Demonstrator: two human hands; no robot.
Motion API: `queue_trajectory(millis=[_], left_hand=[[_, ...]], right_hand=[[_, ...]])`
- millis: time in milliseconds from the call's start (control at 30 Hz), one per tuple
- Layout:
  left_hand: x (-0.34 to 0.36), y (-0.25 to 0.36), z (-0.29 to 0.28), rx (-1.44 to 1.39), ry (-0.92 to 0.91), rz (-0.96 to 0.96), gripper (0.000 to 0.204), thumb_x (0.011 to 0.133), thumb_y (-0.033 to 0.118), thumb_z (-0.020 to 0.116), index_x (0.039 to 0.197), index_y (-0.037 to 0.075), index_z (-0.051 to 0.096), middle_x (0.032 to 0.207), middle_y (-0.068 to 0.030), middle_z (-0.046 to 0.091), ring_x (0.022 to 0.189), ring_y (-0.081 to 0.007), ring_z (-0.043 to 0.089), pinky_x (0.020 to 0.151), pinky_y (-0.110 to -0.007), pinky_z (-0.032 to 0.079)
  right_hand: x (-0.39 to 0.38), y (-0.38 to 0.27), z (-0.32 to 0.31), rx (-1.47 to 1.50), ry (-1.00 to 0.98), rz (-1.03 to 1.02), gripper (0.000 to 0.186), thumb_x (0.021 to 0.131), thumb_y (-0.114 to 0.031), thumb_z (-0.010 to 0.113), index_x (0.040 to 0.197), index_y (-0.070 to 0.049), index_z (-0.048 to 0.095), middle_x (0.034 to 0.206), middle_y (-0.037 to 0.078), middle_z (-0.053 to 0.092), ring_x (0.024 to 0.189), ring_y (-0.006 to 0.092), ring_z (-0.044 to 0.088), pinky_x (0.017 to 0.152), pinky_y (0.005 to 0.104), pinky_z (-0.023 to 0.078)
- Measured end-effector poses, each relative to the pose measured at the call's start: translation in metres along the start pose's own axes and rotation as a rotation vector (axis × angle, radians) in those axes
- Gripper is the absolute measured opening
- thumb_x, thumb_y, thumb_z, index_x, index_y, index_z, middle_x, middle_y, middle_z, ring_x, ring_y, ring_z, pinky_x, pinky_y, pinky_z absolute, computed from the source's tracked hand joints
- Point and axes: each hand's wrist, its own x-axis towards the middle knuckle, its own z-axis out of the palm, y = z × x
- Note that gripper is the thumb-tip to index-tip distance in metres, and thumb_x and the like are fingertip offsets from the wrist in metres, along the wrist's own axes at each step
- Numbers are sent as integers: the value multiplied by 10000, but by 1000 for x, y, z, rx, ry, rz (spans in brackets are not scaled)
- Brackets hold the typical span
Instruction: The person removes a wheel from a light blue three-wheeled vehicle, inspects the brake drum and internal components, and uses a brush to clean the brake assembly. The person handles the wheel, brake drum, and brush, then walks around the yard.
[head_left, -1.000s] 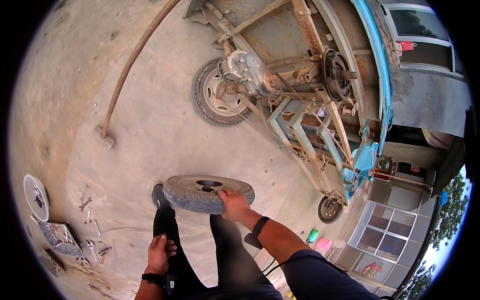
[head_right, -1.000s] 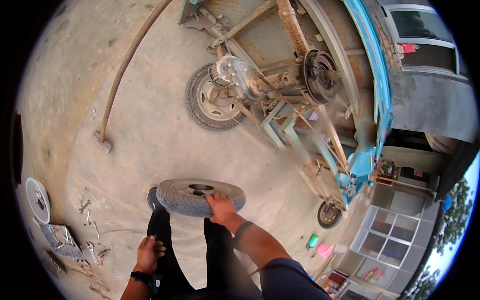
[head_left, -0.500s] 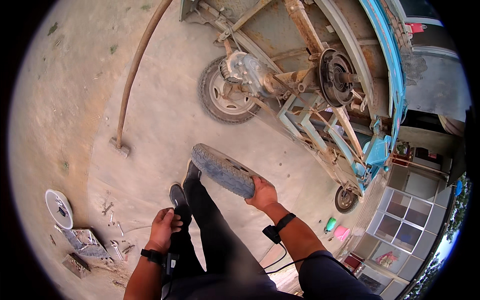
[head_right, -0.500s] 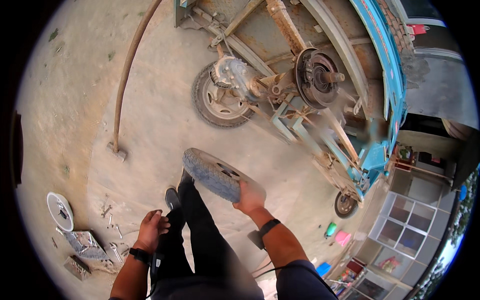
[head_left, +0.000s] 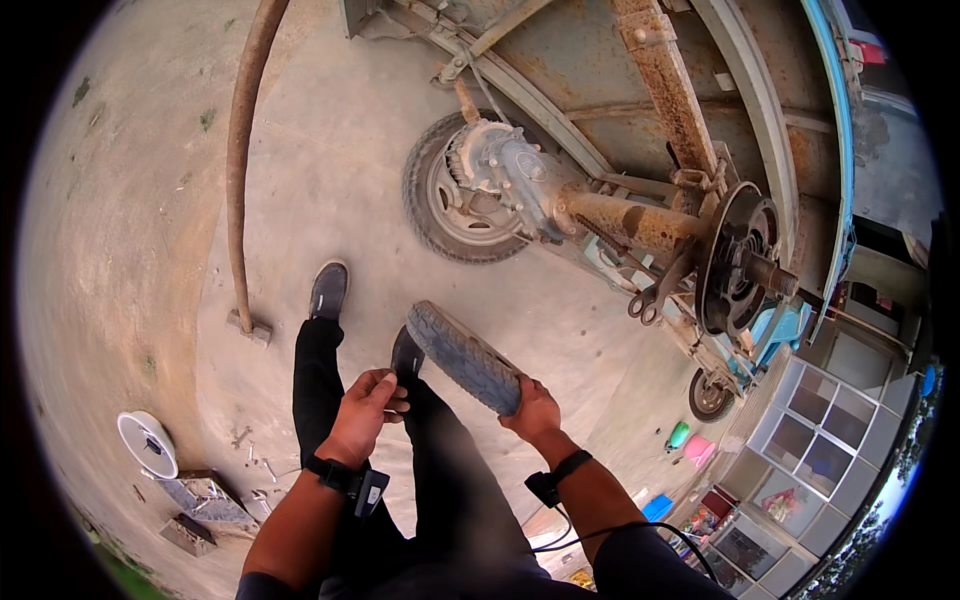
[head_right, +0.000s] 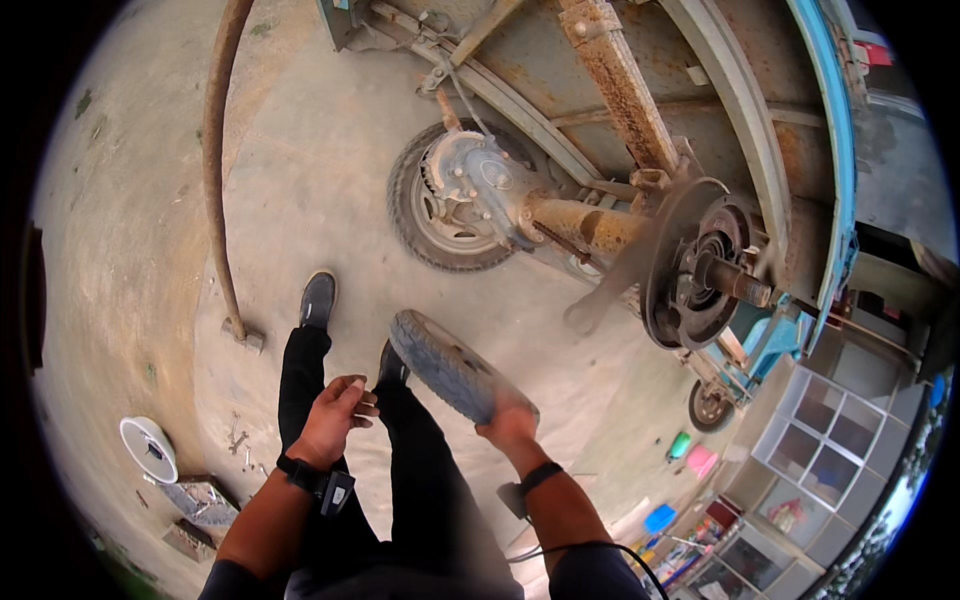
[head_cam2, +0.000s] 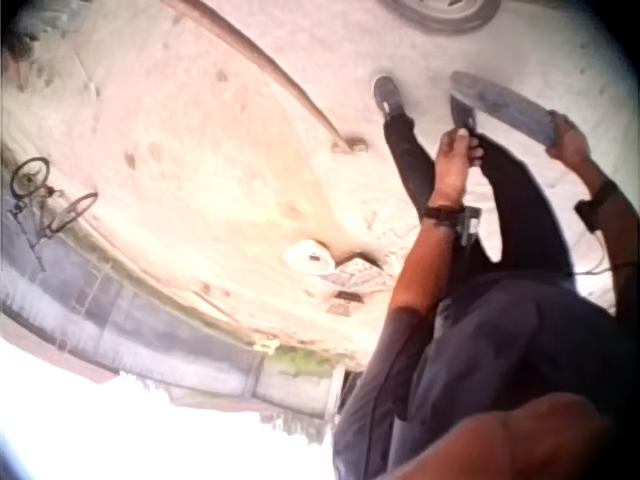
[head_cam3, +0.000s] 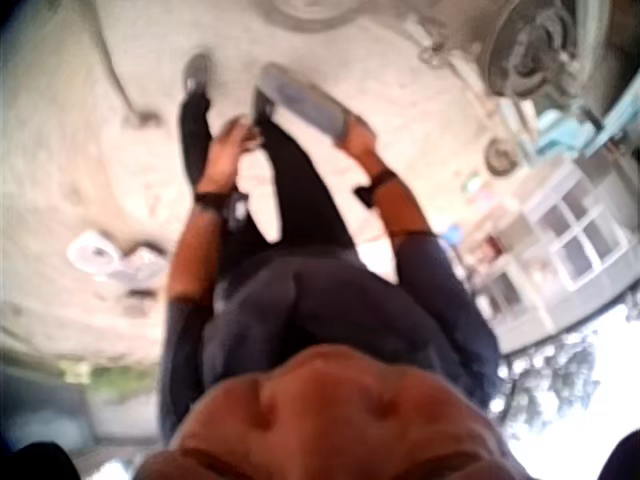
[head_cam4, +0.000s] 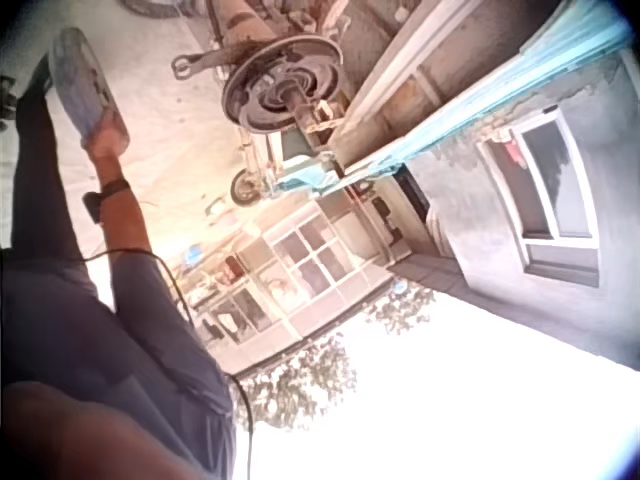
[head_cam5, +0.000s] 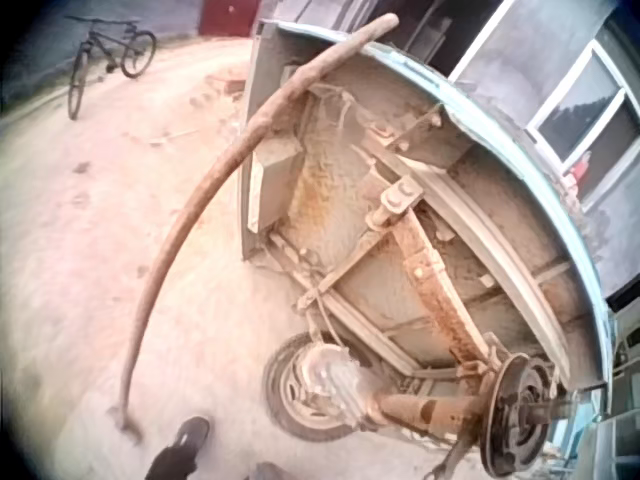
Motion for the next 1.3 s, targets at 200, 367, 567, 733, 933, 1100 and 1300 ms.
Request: queue_trajectory(millis=[200, 367, 567, 733, 933, 1100, 1300], left_hand=[[61, 27, 2, 70, -77, -78, 347, 1022, 322, 577, 1249, 60, 572, 1002, -82, 664, 853, -187, 661, 742, -327, 523], [82, 27, -4, 70, -57, -150, 348, 1022, 322, 571, 1253, 62, 574, 975, -75, 666, 830, -184, 665, 706, -309, 508], [91, 53, -1, 94, -83, -109, 372, 1027, 337, 561, 1279, 63, 564, 988, -70, 670, 829, -182, 667, 708, -303, 511], [65, 98, 56, 100, -358, 22, 381, 1051, 324, 529, 1322, 57, 537, 1064, -77, 666, 891, -168, 664, 767, -305, 525], [5, 175, 163, 43, -996, 257, 572, 1059, 173, 516, 1533, 12, 240, 1190, -133, 578, 1034, -168, 573, 890, -319, 474], [-20, 192, 204, 116, -1095, 304, 518, 1068, 205, 506, 1486, -26, 305, 1004, -105, 628, 902, -146, 588, 821, -303, 462], [-21, 188, 224, 86, -1065, 304, 344, 1083, 209, 476, 1325, -34, 460, 761, -37, 612, 609, -81, 539, 552, -238, 398]], right_hand=[[18, -10, 4, 51, 46, 49, 835, 657, -340, 805, 1379, -96, 464, 1289, 193, 586, 1182, 354, 588, 1024, 439, 479], [30, -9, -1, 10, -20, 111, 837, 692, -316, 775, 1423, -108, 425, 1312, 204, 562, 1222, 379, 555, 1071, 450, 435], [35, -20, 0, 7, 36, 148, 907, 617, -278, 863, 1400, -123, 433, 1310, 160, 550, 1213, 364, 548, 1062, 443, 440], [38, -40, -23, 31, -155, 181, 897, 712, -281, 779, 1477, -63, 363, 1394, 217, 502, 1333, 371, 476, 1131, 434, 378], [30, -32, 5, 22, -2, 181, 942, 622, -269, 866, 1431, -113, 408, 1332, 173, 540, 1274, 360, 512, 1121, 475, 385], [28, -42, -26, 18, -107, 215, 935, 645, -266, 845, 1448, -102, 395, 1346, 182, 527, 1300, 361, 490, 1138, 462, 367], [35, -54, -45, 34, -198, 222, 926, 673, -262, 820, 1468, -88, 380, 1363, 193, 512, 1331, 362, 465, 1159, 447, 345]])
